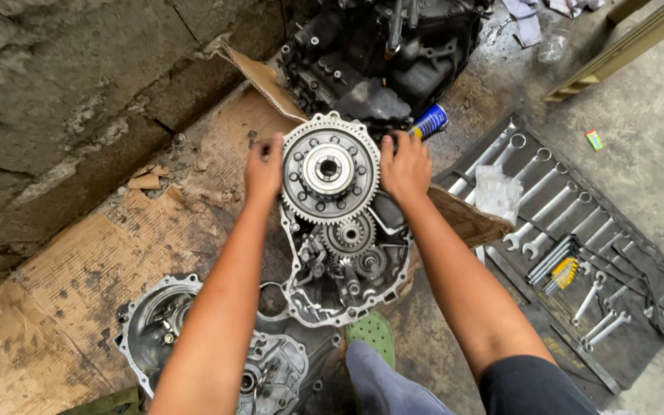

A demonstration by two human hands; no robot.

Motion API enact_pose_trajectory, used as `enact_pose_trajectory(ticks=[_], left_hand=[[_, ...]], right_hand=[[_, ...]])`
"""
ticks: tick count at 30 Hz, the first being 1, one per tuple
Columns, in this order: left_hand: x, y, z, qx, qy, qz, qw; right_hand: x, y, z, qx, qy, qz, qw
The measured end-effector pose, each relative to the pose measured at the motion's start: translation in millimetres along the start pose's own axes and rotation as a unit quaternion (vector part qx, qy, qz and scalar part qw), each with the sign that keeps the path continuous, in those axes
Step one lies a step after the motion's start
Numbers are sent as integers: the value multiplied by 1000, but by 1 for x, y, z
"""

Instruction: The person assembles a motorcycle engine by placing gears and shafts into the crankcase halves, then joining the halves together. The person handles gears, shafts, and crankcase halves, and joins them by hand.

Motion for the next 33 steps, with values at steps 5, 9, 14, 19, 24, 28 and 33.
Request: enact_pose_trajectory(ticks=[5, 9, 14, 19, 24, 28, 33], left_hand=[[11, 15, 22, -35, -38, -7, 999], [9, 16, 14, -88, -30, 16, 996], [-3, 23, 8, -56, -29, 20, 998], [-3, 23, 16, -71, -31, 48, 996], [14, 19, 9, -43, -12, 47, 998], [27, 12, -4, -7, -9, 42, 999], [29, 5, -19, -7, -45, 78, 996]], right_hand=[[-7, 14, 10, 24, 115, -90, 989], [-8, 27, 19, 38, 64, -64, 995], [-18, 30, 14, 46, 124, -131, 983], [-21, 22, 7, 52, 121, -102, 986], [-18, 31, 16, 48, 102, -107, 988], [-19, 38, 16, 41, 55, -94, 993], [-22, 40, 5, 43, 0, -53, 998]])
Point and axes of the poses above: each hand's wrist, its own x-axis away from the middle knuckle, its own y-axis out of the palm, z = x × y, the point moved 1 cm from there along -x, towards the middle knuckle, and after that the axes turned 7 degrees about -y, right-handed, at the moved point
